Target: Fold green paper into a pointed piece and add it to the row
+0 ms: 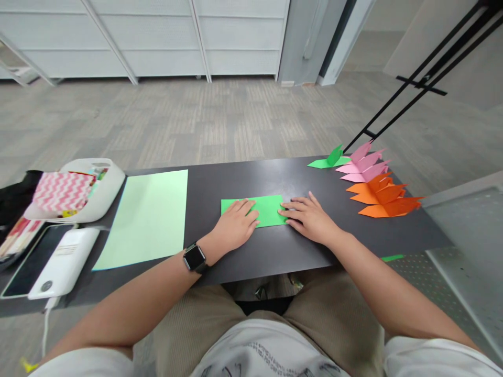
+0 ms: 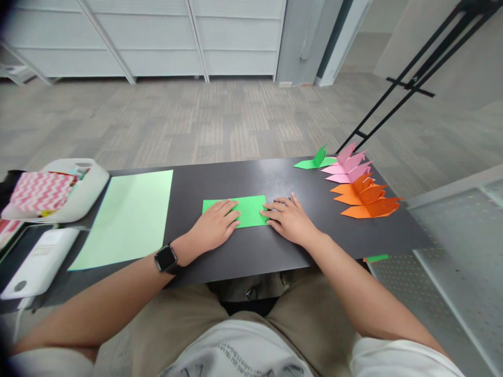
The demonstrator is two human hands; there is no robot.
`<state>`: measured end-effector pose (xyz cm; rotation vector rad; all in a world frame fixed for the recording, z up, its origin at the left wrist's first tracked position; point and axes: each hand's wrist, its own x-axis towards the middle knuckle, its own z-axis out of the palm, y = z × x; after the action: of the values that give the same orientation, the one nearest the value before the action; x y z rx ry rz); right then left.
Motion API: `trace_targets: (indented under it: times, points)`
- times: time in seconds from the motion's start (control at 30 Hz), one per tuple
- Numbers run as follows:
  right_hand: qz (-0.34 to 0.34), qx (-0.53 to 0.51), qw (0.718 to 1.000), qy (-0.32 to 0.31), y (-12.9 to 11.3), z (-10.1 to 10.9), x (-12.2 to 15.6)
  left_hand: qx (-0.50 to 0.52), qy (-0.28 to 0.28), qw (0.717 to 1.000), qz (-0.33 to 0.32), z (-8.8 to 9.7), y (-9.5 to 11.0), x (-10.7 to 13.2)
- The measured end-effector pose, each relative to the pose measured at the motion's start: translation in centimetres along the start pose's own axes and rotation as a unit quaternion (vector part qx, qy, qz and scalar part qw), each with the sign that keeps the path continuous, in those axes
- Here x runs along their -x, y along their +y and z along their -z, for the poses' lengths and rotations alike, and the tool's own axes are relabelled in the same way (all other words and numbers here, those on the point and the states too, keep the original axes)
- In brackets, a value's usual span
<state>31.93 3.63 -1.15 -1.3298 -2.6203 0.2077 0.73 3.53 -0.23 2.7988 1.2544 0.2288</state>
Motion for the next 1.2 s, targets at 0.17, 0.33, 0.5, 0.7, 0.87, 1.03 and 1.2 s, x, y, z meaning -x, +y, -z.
trace_targets:
  times: [0.17,0.33,0.5,0.7,0.87,1.03,1.2]
  points:
    - [0.015,-0.017,1.000,0.007,0.4,-0.1,-0.2,-0.040,-0.028,0.996,0.078,1.4,3.0,-1.6]
    - [0.022,-0.024,0.999,0.004,0.6,-0.1,-0.3,-0.051,-0.009,0.981,0.186,1.1,6.7,-3.4]
    - [0.028,-0.026,0.999,0.008,0.6,0.0,-0.2,-0.038,0.023,0.969,0.241,-0.3,8.3,-4.0]
    - [0.025,-0.042,0.999,0.011,0.4,0.1,-0.2,-0.028,0.049,0.966,0.252,-1.1,8.6,-3.9]
    - [0.013,-0.058,0.998,0.016,0.2,0.0,-0.3,-0.036,0.047,0.966,0.251,-1.1,8.6,-3.8]
    - [0.016,-0.070,0.997,0.007,0.6,0.2,-0.4,-0.031,0.043,0.967,0.249,-1.2,8.7,-3.6]
    - [0.004,-0.094,0.996,-0.007,0.8,0.4,-0.7,-0.031,0.047,0.967,0.248,-1.2,8.6,-3.6]
